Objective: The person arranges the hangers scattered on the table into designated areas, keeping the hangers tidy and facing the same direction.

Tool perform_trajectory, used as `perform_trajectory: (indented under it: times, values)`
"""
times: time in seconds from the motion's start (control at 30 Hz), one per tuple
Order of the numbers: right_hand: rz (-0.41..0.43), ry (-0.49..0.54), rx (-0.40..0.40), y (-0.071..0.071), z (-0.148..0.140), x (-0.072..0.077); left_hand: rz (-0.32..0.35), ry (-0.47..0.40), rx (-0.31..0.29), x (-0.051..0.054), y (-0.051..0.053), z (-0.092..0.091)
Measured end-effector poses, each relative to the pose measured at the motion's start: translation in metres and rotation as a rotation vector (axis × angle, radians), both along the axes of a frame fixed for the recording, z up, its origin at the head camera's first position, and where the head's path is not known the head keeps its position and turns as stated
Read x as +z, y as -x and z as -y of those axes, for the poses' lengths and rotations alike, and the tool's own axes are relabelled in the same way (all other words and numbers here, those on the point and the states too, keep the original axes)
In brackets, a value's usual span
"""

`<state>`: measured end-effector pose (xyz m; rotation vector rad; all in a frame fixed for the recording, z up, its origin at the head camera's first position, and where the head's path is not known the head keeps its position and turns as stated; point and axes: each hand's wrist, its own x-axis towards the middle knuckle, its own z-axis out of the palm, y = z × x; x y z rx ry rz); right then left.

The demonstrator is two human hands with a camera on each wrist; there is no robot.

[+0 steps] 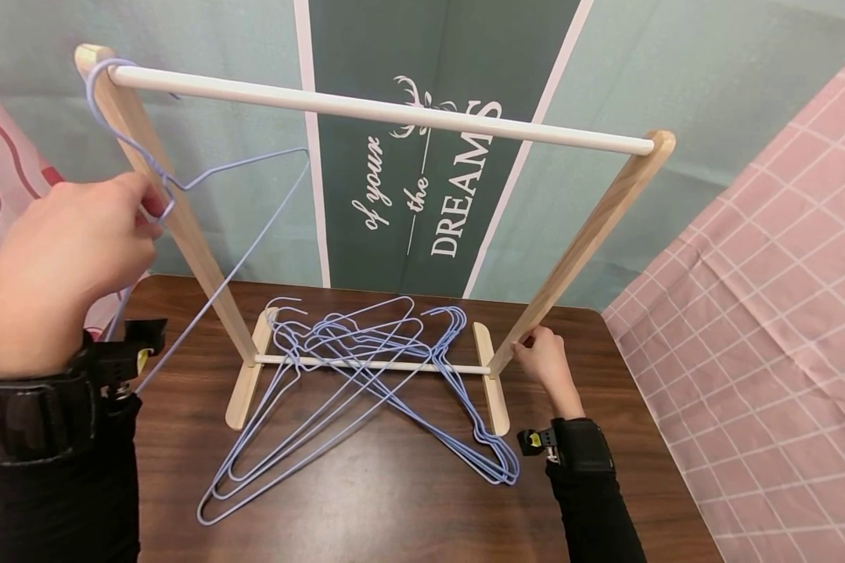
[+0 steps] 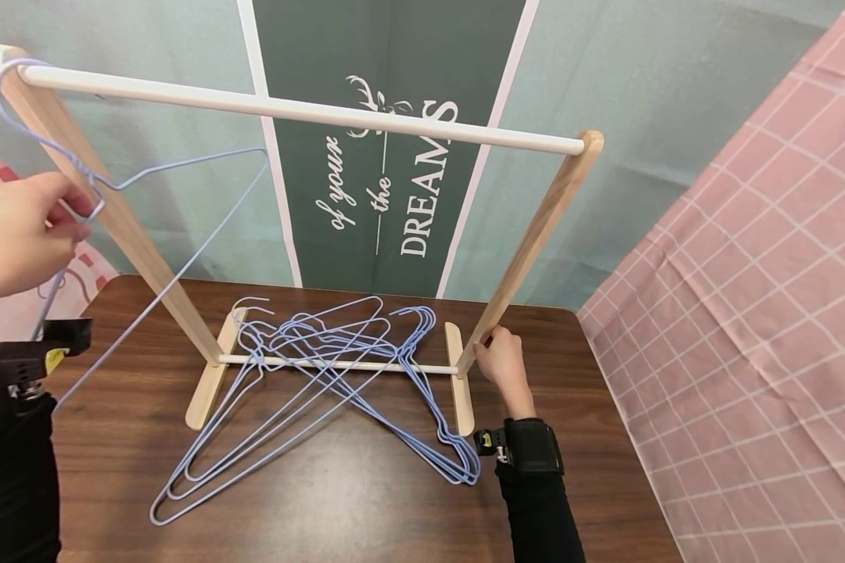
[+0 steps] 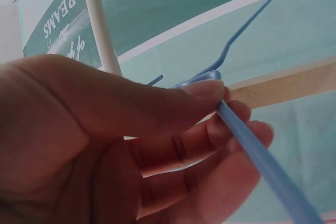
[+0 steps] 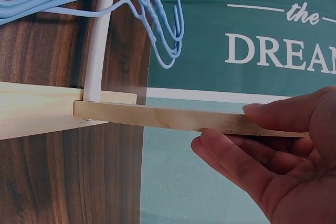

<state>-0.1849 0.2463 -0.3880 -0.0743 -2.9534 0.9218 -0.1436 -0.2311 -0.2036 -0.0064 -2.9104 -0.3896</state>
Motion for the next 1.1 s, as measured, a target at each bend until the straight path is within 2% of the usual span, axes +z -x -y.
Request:
perform_trajectory:
  times: [0.47,0.8,0.97,1.1]
  values:
    - [-0.014,-0.012,-0.005,0.000,0.000,-0.001,-0.035,0.024,-0.022,-0.002,0.002,0.006]
    - [-0.013,-0.009,-0.009,0.000,0.001,-0.001,-0.078,0.042,-0.027,0.000,-0.001,0.005]
    - [-0.015,-0.011,-0.011,0.000,0.001,-0.001,-0.097,0.049,-0.025,-0.007,0.003,0.014]
    - [-0.013,-0.010,-0.015,0.000,0.001,-0.001,-0.116,0.064,-0.056,-0.013,0.005,0.015]
